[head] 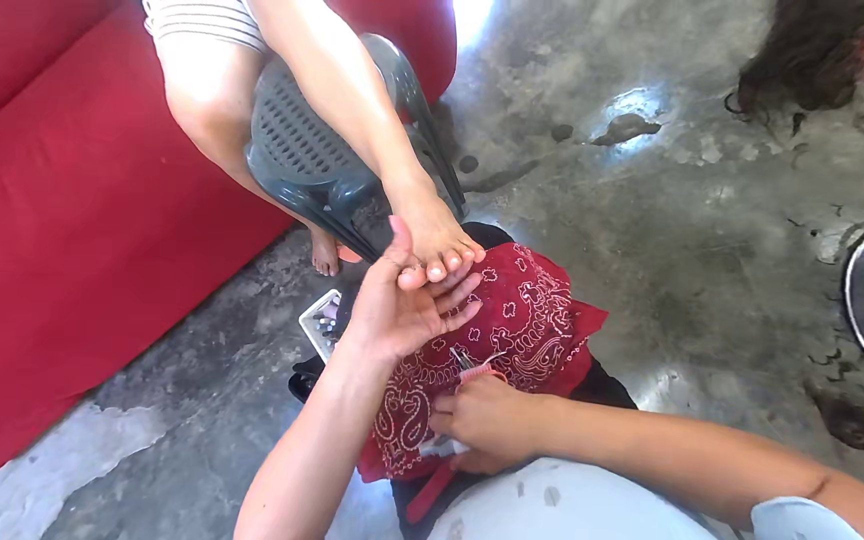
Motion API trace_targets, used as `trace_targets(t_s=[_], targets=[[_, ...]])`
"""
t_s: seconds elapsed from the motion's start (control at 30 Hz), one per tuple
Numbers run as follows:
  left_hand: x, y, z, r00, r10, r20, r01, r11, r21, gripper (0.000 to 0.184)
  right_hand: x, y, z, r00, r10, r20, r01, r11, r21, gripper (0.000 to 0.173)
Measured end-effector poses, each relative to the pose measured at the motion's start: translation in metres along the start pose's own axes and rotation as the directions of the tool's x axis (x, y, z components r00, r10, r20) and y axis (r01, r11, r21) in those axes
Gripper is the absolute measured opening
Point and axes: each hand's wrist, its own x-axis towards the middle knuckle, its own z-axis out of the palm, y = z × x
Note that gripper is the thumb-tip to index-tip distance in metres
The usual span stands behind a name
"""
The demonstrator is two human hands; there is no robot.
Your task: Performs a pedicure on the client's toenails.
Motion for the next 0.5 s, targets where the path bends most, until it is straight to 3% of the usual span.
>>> trace_targets(t_s=[0.07, 0.1, 0.17, 0.2, 0.27, 0.33, 0.37, 0.43, 0.5], targets=[[0.002, -0.004, 0.007, 0.998, 0.017, -0.060, -0.014, 0.999, 0.046, 0.061, -0.008, 0.005, -0.004, 0.993, -0.028, -0.113, 0.044, 0.989, 0.143, 0.033], [0.003, -0.005, 0.009, 0.996, 0.023, -0.082, -0.019, 0.998, 0.054, 0.052, -0.013, 0.009, -0.006, 0.967, -0.053, -0.250, 0.113, 0.967, 0.230, 0.033], [0.005, -0.009, 0.010, 0.994, 0.025, -0.110, -0.019, 0.998, 0.054, 0.038, -0.023, 0.015, -0.013, 0.856, -0.025, -0.516, 0.301, 0.837, 0.458, 0.034], [0.005, -0.011, 0.009, 0.994, 0.019, -0.107, -0.015, 0.999, 0.046, 0.034, -0.029, 0.017, -0.018, 0.818, 0.036, -0.574, 0.381, 0.713, 0.588, 0.035], [0.004, -0.014, 0.007, 0.997, 0.017, -0.082, -0.016, 1.000, 0.016, 0.032, -0.044, 0.022, -0.030, 0.818, 0.197, -0.541, 0.443, 0.384, 0.810, 0.039], [0.003, -0.016, 0.003, 0.997, 0.017, -0.070, -0.018, 1.000, -0.012, 0.034, -0.051, 0.029, -0.038, 0.810, 0.332, -0.484, 0.464, 0.141, 0.874, 0.044], [0.004, -0.016, 0.002, 0.998, 0.013, -0.063, -0.015, 0.999, -0.033, 0.034, -0.052, 0.032, -0.040, 0.793, 0.370, -0.485, 0.494, 0.076, 0.866, 0.045], [0.005, -0.018, 0.000, 0.997, 0.016, -0.078, -0.022, 0.997, -0.075, 0.032, -0.054, 0.036, -0.043, 0.759, 0.444, -0.476, 0.505, 0.059, 0.861, 0.044], [0.004, -0.021, 0.001, 0.993, 0.030, -0.118, -0.041, 0.995, -0.089, 0.027, -0.055, 0.034, -0.047, 0.709, 0.534, -0.461, 0.448, 0.164, 0.879, 0.043]])
